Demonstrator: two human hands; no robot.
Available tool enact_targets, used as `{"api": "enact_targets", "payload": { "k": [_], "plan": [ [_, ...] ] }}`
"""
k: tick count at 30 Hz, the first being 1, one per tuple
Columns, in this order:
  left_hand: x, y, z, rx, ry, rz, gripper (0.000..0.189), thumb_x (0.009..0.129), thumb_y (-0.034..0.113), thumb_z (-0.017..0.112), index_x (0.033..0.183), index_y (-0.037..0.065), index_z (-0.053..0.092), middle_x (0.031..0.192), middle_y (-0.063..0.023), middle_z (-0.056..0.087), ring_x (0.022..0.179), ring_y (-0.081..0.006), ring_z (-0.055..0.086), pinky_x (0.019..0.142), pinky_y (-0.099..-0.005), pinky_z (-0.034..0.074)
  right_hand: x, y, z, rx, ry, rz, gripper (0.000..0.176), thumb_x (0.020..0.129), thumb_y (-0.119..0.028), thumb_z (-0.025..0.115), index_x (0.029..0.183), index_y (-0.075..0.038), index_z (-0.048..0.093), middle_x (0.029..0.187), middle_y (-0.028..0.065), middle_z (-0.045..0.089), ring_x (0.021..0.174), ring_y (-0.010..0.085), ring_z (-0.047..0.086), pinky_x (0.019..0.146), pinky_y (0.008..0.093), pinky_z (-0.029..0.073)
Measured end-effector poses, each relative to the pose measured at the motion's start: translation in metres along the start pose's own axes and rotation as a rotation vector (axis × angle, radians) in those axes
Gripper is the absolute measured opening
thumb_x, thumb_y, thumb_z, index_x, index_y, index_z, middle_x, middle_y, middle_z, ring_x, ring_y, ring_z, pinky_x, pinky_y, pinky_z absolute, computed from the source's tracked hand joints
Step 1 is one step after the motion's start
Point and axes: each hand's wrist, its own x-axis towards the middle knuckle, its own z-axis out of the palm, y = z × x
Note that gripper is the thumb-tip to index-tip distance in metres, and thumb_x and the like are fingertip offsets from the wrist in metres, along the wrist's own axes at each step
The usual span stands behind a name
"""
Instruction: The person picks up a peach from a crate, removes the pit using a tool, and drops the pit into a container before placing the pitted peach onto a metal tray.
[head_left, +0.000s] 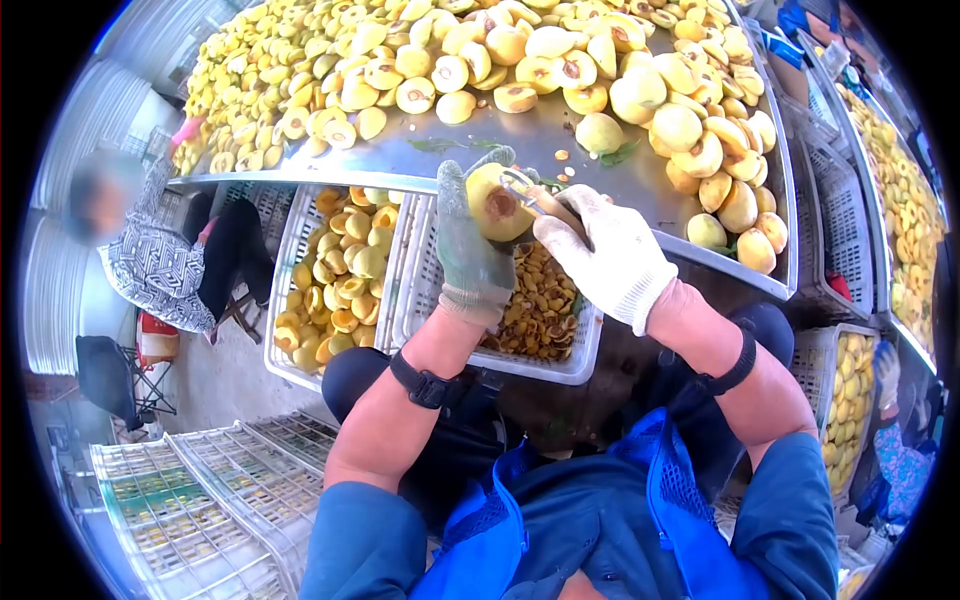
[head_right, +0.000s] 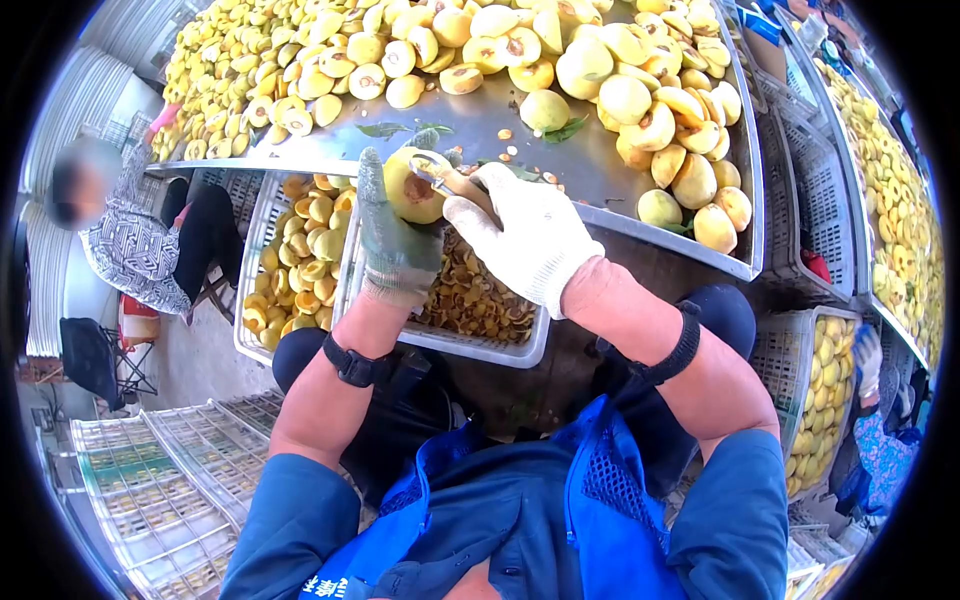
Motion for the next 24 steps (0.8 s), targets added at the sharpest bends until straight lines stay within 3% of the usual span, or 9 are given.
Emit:
{"api": "enact_targets", "payload": {
  "k": [7,10,12,14,15,17,20,22,24],
  "plan": [
    [-0.003,-0.003,0.002,0.017,-0.023,0.017,0.061,0.109,0.055,0.035,0.132,0.002,0.057,0.117,-0.0106,0.068,0.109,-0.0227,0.066,0.099,-0.0366,0.053,-0.004,0.001,0.000,-0.056,-0.015,-0.007,0.040,0.099,-0.041,0.061,0.115,-0.004,0.061,0.094,0.0219,0.072,0.088,0.0403,0.070,0.081,0.0481,0.054],
    [-0.001,-0.003,-0.002,-0.087,-0.074,-0.007,0.045,0.107,0.041,0.051,0.130,0.003,0.059,0.112,-0.0077,0.069,0.100,-0.0184,0.067,0.090,-0.0312,0.055,-0.006,0.003,0.001,-0.137,-0.013,-0.055,0.040,0.099,-0.041,0.061,0.112,-0.003,0.060,0.092,0.0212,0.072,0.086,0.0405,0.070,0.079,0.0482,0.054],
    [0.019,-0.022,-0.045,0.364,-0.067,0.201,0.034,0.102,0.027,0.062,0.127,0.004,0.061,0.106,-0.0053,0.069,0.093,-0.0149,0.066,0.082,-0.0281,0.054,-0.006,0.003,0.000,-0.176,-0.054,-0.056,0.039,0.099,-0.041,0.060,0.111,-0.003,0.059,0.091,0.0215,0.071,0.085,0.0408,0.070,0.077,0.0487,0.054],
    [0.018,-0.025,-0.046,0.702,-0.049,0.368,0.030,0.095,0.014,0.070,0.123,0.004,0.063,0.101,-0.0033,0.068,0.087,-0.0122,0.064,0.076,-0.0260,0.053,-0.007,0.005,0.001,-0.210,-0.074,-0.072,0.039,0.099,-0.041,0.059,0.111,-0.003,0.057,0.089,0.0219,0.071,0.084,0.0412,0.070,0.076,0.0493,0.054],
    [0.005,-0.016,-0.017,0.815,-0.035,0.430,0.030,0.092,0.009,0.072,0.120,0.004,0.064,0.099,-0.0026,0.068,0.085,-0.0113,0.063,0.074,-0.0255,0.052,-0.008,0.007,0.003,-0.224,-0.072,-0.087,0.040,0.100,-0.041,0.059,0.111,-0.003,0.056,0.089,0.0222,0.071,0.084,0.0414,0.070,0.075,0.0496,0.054],
    [0.000,-0.013,-0.010,0.882,-0.013,0.432,0.026,0.094,0.015,0.069,0.118,0.006,0.063,0.098,-0.0031,0.068,0.085,-0.0131,0.064,0.075,-0.0280,0.054,-0.010,0.010,0.006,-0.246,-0.070,-0.125,0.040,0.100,-0.041,0.058,0.112,-0.003,0.054,0.088,0.0227,0.070,0.083,0.0418,0.069,0.073,0.0501,0.054],
    [0.003,-0.015,-0.023,0.639,0.035,0.243,0.031,0.105,0.037,0.058,0.118,0.008,0.060,0.102,-0.0054,0.068,0.089,-0.0188,0.068,0.082,-0.0339,0.059,-0.010,0.014,0.009,-0.270,-0.082,-0.181,0.042,0.100,-0.041,0.058,0.112,-0.001,0.052,0.087,0.0232,0.070,0.082,0.0427,0.069,0.072,0.0506,0.054],
    [-0.011,-0.002,0.006,0.339,0.098,0.109,0.030,0.104,0.035,0.060,0.119,0.009,0.060,0.104,-0.0054,0.067,0.090,-0.0190,0.069,0.079,-0.0335,0.059,-0.010,0.016,0.009,-0.289,-0.107,-0.206,0.042,0.100,-0.040,0.057,0.112,0.000,0.051,0.087,0.0233,0.070,0.081,0.0434,0.068,0.071,0.0510,0.053],
    [-0.012,-0.003,0.003,0.339,0.086,0.151,0.029,0.104,0.033,0.060,0.119,0.008,0.061,0.103,-0.0057,0.068,0.091,-0.0187,0.070,0.078,-0.0330,0.060,-0.009,0.009,0.006,-0.297,-0.165,-0.170,0.043,0.101,-0.040,0.056,0.113,0.000,0.051,0.088,0.0239,0.070,0.082,0.0437,0.068,0.073,0.0507,0.053]
  ]
}}
